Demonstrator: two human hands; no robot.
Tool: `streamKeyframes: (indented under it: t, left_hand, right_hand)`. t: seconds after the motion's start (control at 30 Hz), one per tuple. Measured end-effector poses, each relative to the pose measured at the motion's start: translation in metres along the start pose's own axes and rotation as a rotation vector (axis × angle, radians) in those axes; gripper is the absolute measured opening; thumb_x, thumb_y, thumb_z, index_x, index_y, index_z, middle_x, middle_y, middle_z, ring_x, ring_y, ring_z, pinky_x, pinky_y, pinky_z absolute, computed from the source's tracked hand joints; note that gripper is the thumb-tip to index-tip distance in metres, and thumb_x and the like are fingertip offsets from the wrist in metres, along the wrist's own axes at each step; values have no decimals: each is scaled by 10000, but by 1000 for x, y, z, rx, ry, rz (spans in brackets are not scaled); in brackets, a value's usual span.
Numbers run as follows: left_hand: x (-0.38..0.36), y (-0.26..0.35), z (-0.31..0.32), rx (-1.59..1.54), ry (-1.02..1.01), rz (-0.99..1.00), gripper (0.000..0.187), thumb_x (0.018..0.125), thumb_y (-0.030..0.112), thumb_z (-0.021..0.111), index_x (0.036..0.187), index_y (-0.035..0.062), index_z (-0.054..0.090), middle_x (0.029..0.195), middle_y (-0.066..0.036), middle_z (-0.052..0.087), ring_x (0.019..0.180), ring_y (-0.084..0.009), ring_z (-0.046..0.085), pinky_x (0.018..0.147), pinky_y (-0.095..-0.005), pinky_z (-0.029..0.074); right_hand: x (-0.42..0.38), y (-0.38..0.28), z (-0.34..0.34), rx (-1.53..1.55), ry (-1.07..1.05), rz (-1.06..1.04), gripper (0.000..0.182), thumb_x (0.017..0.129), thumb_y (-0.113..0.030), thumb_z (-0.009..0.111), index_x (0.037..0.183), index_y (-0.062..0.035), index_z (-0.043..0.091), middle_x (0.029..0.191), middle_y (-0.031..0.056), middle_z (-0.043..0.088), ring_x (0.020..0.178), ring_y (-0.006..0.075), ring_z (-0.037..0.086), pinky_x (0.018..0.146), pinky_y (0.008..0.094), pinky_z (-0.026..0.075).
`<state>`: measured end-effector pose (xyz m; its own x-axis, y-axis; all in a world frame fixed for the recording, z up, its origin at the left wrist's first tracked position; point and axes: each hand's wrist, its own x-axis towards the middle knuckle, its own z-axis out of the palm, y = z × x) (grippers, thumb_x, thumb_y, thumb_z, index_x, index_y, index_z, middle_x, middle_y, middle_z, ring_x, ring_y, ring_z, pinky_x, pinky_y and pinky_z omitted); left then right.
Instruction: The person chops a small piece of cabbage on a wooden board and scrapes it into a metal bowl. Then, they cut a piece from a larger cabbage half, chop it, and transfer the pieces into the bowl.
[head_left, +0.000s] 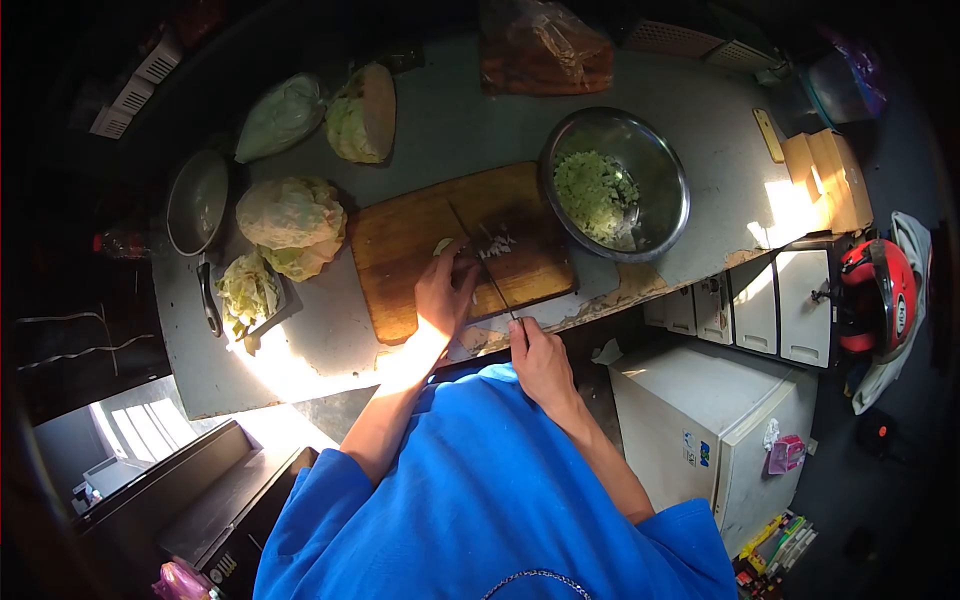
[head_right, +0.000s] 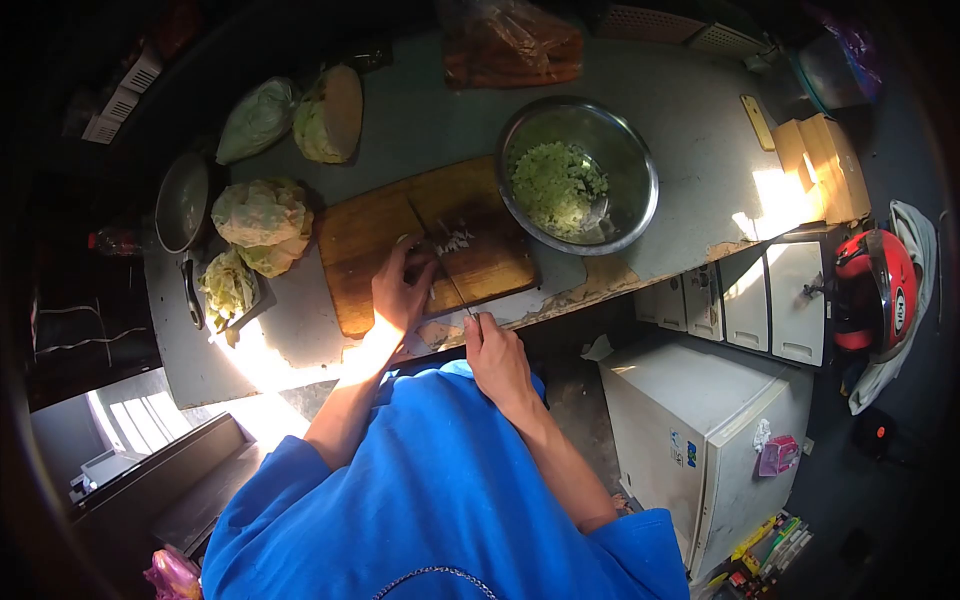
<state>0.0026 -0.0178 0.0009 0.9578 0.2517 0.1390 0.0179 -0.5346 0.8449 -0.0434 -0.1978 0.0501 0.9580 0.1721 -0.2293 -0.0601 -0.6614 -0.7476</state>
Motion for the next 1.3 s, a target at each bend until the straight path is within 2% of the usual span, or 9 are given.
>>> streamKeyframes:
  t: [0.17,0.4,0.47,0.8,0.9,0.97,1.1,1.17,1.3]
  left_hand:
    - [0,-6,2,11,30,88,493,872,94,784,1332,101,606,980,-96,779,826,-230,745,744,-320,578]
    - [1,-1,3,-11,39,26,496,876,104,787,1336,109,601,972,-88,781,810,-217,743,713,-320,572]
    - [2,4,-1,5,-18,-57,488,882,93,783,1335,104,602,998,-94,776,833,-201,745,737,-309,583]
    - [0,-3,-2,-166,5,-97,485,873,-2,768,1324,37,595,1142,-157,728,978,-176,740,828,-297,602]
    - [-3,-8,-2,-192,34,-44,478,877,-12,758,1324,36,596,1139,-156,729,1002,-174,739,839,-302,602]
    - [-4,-10,-3,-223,23,22,415,895,-27,694,1296,42,615,1095,-178,705,985,-241,744,835,-326,605]
    - [1,-7,-10,-75,14,90,407,877,21,714,1272,86,643,1048,-175,717,943,-261,742,796,-344,602]
    - [2,-7,-13,67,-57,-35,392,866,79,778,1242,100,671,1018,-121,759,866,-186,747,763,-301,593]
    - [2,-9,-9,153,31,67,405,863,114,792,1249,110,669,968,-93,771,758,-166,724,695,-299,580]
  right_hand:
    - [15,-3,2,88,11,-28,342,1063,-269,511,915,31,585,742,303,639,766,536,626,637,580,468]
    - [-3,-6,-11,208,-8,42,329,1061,-257,524,928,34,598,735,295,628,770,532,618,611,551,454]
    - [-9,-3,-10,174,-28,21,328,1066,-261,524,936,31,601,724,286,605,730,518,604,596,482,464]
    - [-7,4,4,16,42,7,345,1068,-269,516,922,33,597,751,293,619,754,519,616,611,491,471]
    - [-2,2,1,163,-33,61,354,1071,-285,501,934,24,603,775,307,644,807,540,618,645,561,480]
    - [0,3,5,222,-20,47,338,1070,-270,507,931,22,605,773,301,644,800,532,620,633,557,477]
    - [-2,-8,-2,150,54,30,322,1066,-254,519,929,24,606,774,300,643,792,525,622,621,551,473]
    - [-5,-12,-8,141,42,56,314,1064,-247,526,927,25,605,771,300,642,789,526,622,618,545,473]
    - [-9,-11,-8,145,38,31,319,1065,-250,521,929,26,604,766,301,641,786,525,625,618,547,474]
